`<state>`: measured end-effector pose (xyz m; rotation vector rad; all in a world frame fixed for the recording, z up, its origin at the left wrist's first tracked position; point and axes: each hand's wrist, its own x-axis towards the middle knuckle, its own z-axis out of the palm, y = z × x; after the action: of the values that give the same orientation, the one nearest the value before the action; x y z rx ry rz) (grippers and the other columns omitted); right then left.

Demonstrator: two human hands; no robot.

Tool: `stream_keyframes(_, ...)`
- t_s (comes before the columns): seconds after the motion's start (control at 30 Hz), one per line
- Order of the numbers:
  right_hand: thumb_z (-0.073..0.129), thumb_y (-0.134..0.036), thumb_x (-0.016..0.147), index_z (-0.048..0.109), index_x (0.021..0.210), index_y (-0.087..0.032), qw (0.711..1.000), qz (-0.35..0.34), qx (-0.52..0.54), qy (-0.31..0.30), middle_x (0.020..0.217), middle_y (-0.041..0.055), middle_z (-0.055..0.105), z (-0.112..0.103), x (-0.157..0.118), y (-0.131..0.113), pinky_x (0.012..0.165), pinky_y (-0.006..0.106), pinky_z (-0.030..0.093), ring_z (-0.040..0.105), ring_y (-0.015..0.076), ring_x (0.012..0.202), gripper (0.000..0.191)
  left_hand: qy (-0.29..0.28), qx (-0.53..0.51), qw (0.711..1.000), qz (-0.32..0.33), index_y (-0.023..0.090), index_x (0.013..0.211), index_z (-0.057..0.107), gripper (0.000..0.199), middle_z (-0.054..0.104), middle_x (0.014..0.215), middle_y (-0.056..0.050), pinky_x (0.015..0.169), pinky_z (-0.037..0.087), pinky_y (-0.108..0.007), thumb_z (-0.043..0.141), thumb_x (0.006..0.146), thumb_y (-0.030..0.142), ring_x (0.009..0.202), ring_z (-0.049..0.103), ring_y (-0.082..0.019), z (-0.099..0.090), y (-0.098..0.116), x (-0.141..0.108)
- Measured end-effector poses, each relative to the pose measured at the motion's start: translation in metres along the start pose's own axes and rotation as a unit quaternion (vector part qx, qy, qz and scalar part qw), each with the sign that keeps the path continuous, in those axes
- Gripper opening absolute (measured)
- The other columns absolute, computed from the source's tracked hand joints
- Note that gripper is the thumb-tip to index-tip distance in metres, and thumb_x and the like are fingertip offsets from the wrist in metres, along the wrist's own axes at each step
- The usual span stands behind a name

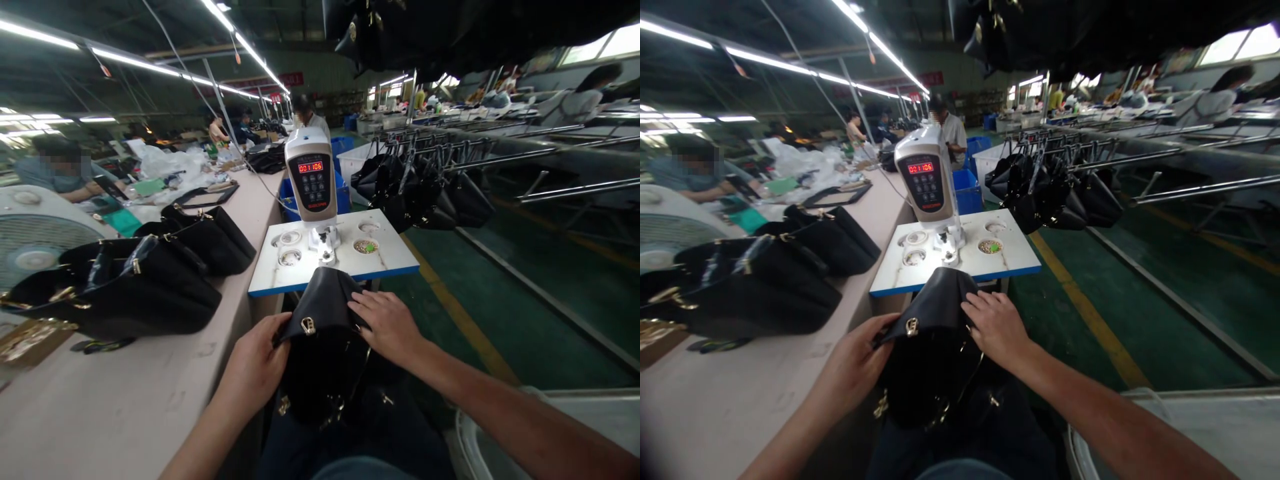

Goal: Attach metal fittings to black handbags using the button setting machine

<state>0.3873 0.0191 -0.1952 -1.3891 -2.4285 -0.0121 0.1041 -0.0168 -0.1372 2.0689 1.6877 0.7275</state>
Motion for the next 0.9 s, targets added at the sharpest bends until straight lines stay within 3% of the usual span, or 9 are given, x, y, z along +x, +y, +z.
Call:
stream_keyframes(0.13, 0.057, -0.02, 0.096, 0.07, 0.131, -0.022, 0.996, -0.063, 0.057, -0.018, 0.139, 0.0081, 0.068, 0.0, 0.032, 0.013, 0.106, 0.045, 0.05, 0.064, 0.0288, 0.128, 0.038, -0.011, 0.091, 0.996, 0.003, 0.022, 0.128, 0.065, 0.042, 0.074, 0.122, -0.007, 0.09, 0.06, -0.04, 0.051, 0.089, 0.018, 0.104, 0.072, -0.025, -0.011, -0.007, -0.004)
stream_keyframes(0.27, 0.059, -0.019, 0.093, 0.078, 0.119, -0.028, 0.983, -0.032, 0.175, -0.038, 0.116, 0.001, 0.079, -0.03, 0.066, 0.012, 0.095, 0.035, 0.054, 0.074, 0.0225, 0.108, 0.033, 0.044, 0.188, 0.98, 0.043, 0.024, 0.145, 0.052, 0.057, 0.057, 0.149, -0.01, 0.102, 0.057, -0.045, 0.053, 0.089, 0.016, 0.129, 0.062, -0.03, -0.022, -0.01, -0.003)
stream_keyframes(0.37, 0.065, -0.02, 0.087, 0.082, 0.104, -0.028, 0.961, -0.019, 0.268, -0.063, 0.102, -0.0026, 0.082, -0.06, 0.089, -0.003, 0.085, 0.027, 0.054, 0.076, 0.0179, 0.095, 0.026, 0.074, 0.226, 0.967, 0.09, 0.022, 0.155, 0.038, 0.074, 0.048, 0.158, -0.012, 0.11, 0.052, -0.051, 0.065, 0.086, 0.026, 0.14, 0.052, -0.033, -0.027, 0.008, -0.001)
stream_keyframes(0.47, 0.066, -0.021, 0.085, 0.084, 0.1, -0.029, 0.962, -0.044, 0.259, -0.07, 0.094, -0.0025, 0.082, -0.082, 0.103, -0.026, 0.077, 0.027, 0.051, 0.074, 0.0174, 0.086, 0.024, 0.068, 0.24, 0.963, 0.1, 0.022, 0.156, 0.034, 0.089, 0.048, 0.158, -0.015, 0.108, 0.053, -0.054, 0.077, 0.08, 0.04, 0.14, 0.052, -0.036, -0.032, 0.039, -0.001)
stream_keyframes(0.57, 0.066, -0.019, 0.084, 0.084, 0.098, -0.029, 0.975, -0.074, 0.202, -0.06, 0.091, -0.0004, 0.082, -0.089, 0.109, -0.048, 0.073, 0.028, 0.048, 0.072, 0.0182, 0.084, 0.025, 0.053, 0.244, 0.966, 0.075, 0.021, 0.155, 0.036, 0.093, 0.054, 0.153, -0.017, 0.098, 0.058, -0.053, 0.081, 0.077, 0.044, 0.134, 0.057, -0.039, -0.036, 0.061, -0.003)
stream_keyframes(0.63, 0.065, -0.019, 0.084, 0.084, 0.097, -0.029, 0.975, -0.097, 0.186, -0.073, 0.091, -0.0001, 0.082, -0.087, 0.111, -0.057, 0.072, 0.028, 0.047, 0.072, 0.0184, 0.085, 0.025, 0.046, 0.242, 0.968, 0.056, 0.023, 0.152, 0.042, 0.088, 0.06, 0.147, -0.016, 0.093, 0.058, -0.051, 0.082, 0.076, 0.041, 0.129, 0.061, -0.039, -0.037, 0.064, -0.004)
stream_keyframes(0.77, 0.067, -0.023, 0.082, 0.084, 0.101, -0.033, 0.983, -0.104, 0.119, -0.093, 0.099, 0.001, 0.082, -0.075, 0.115, -0.061, 0.075, 0.03, 0.048, 0.071, 0.0221, 0.093, 0.027, 0.018, 0.215, 0.976, -0.008, 0.024, 0.141, 0.053, 0.077, 0.067, 0.136, -0.013, 0.089, 0.057, -0.045, 0.084, 0.072, 0.037, 0.118, 0.067, -0.038, -0.023, 0.048, 0.0)
stream_keyframes(0.9, 0.068, -0.026, 0.08, 0.084, 0.098, -0.035, 0.987, -0.086, 0.063, -0.123, 0.096, 0.002, 0.082, -0.066, 0.116, -0.055, 0.067, 0.031, 0.043, 0.072, 0.0243, 0.09, 0.025, 0.046, 0.125, 0.991, -0.03, 0.028, 0.127, 0.061, 0.052, 0.071, 0.127, -0.006, 0.087, 0.055, -0.04, 0.078, 0.078, 0.027, 0.111, 0.07, -0.032, 0.014, 0.02, 0.009)
